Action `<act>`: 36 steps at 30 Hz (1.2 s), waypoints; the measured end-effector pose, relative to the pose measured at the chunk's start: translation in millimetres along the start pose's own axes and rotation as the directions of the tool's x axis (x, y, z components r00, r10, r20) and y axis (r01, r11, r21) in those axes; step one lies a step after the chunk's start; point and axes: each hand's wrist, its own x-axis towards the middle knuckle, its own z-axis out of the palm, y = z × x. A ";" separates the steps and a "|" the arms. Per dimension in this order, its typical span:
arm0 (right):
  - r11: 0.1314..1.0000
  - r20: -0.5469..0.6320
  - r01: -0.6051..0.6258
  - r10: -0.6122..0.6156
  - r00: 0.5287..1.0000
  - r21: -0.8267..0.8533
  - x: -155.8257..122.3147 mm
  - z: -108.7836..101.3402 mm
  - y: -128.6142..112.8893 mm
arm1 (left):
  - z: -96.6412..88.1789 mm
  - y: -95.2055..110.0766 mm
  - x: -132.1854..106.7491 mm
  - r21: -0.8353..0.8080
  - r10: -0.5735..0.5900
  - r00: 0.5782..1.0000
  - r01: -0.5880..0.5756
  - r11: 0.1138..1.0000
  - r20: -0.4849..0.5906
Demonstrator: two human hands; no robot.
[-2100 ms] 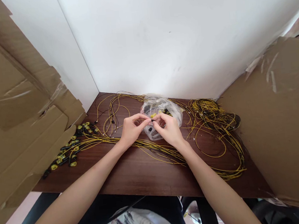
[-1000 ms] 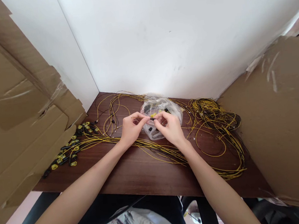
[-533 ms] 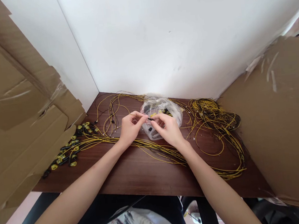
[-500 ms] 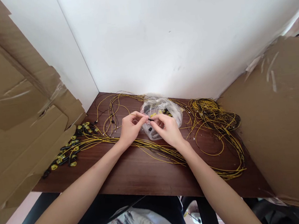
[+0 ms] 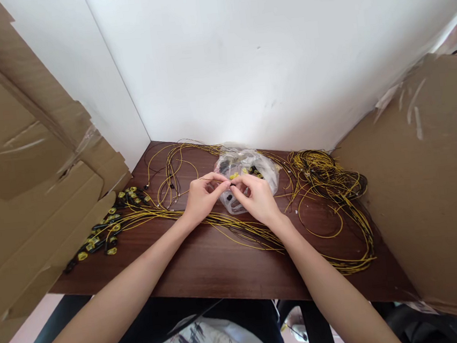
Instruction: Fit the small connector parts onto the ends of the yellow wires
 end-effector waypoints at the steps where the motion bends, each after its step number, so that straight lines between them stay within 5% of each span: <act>1: 1.000 0.000 -0.001 0.001 1.000 -0.002 0.0 0.0 -0.1 | 0.0 0.0 0.1 0.000 -0.001 1.000 0.001 1.000 0.001; 36: 0.998 0.009 0.024 -0.024 1.000 -0.051 -0.2 -1.2 -1.5 | -0.1 -0.3 -0.3 0.025 0.013 1.000 -0.013 1.000 -0.004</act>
